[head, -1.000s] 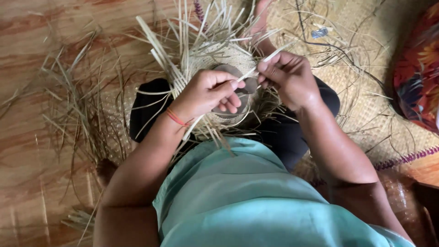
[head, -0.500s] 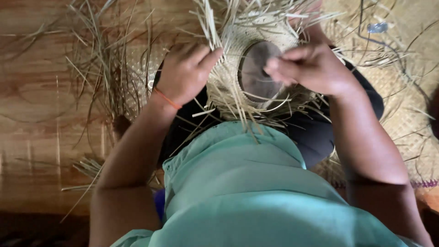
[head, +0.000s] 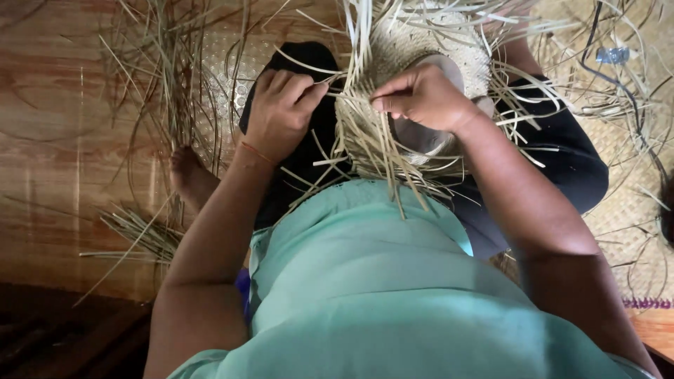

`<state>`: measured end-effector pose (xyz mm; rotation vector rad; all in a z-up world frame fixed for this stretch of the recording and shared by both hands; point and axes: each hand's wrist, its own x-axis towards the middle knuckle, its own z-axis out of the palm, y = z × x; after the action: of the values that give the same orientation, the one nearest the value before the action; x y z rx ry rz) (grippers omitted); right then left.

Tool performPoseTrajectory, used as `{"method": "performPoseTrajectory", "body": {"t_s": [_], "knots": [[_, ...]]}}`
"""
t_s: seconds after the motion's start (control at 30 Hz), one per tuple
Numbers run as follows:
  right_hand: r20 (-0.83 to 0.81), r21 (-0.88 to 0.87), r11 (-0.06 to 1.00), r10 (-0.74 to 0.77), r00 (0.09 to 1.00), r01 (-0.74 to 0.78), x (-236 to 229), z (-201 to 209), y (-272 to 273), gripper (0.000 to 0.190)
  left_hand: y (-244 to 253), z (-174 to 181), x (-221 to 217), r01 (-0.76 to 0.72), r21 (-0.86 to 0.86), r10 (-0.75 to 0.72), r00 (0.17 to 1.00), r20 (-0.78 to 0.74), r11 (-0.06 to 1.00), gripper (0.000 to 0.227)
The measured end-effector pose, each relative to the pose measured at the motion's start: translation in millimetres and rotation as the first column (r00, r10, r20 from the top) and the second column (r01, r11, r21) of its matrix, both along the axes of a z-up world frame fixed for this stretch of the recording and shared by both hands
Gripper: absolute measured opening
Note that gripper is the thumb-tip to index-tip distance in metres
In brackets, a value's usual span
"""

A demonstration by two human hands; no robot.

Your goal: Weaving a hat brim using dried plant fibers over a wooden hat mold while sitting on the floor.

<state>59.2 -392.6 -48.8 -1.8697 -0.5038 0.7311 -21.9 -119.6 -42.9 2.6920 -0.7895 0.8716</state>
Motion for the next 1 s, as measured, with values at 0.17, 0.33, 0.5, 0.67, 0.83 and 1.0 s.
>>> {"method": "performPoseTrajectory", "body": {"t_s": [0.17,0.33,0.5,0.67,0.83,1.0], "knots": [[0.646,-0.189,0.981,0.159,0.747,-0.046,-9,26,0,0.011,-13,-17,-11,-0.041,-0.644,-0.316,0.846,-0.429,0.764,0.021],[0.662,-0.179,0.984,0.132,0.738,-0.015,-13,41,0,0.012,-12,-36,10,-0.038,-0.583,-0.274,0.856,-0.437,0.812,0.025],[0.695,-0.173,0.985,0.141,0.705,-0.027,-14,32,-4,0.01,-8,-41,15,-0.002,-0.635,-0.321,0.862,-0.392,0.772,0.017],[0.695,-0.161,0.987,0.099,0.712,0.02,-6,12,-5,0.01,-2,-48,19,-0.025,-0.758,-0.458,0.783,-0.42,0.652,0.013],[0.662,-0.141,0.99,0.07,0.747,0.032,-4,9,-1,0.011,4,-68,28,-0.074,-0.727,-0.444,0.747,-0.494,0.683,0.017],[0.692,-0.182,0.98,0.071,0.719,0.078,-14,22,9,0.007,-5,-75,37,-0.003,-0.64,-0.354,0.831,-0.428,0.769,0.012]]}}
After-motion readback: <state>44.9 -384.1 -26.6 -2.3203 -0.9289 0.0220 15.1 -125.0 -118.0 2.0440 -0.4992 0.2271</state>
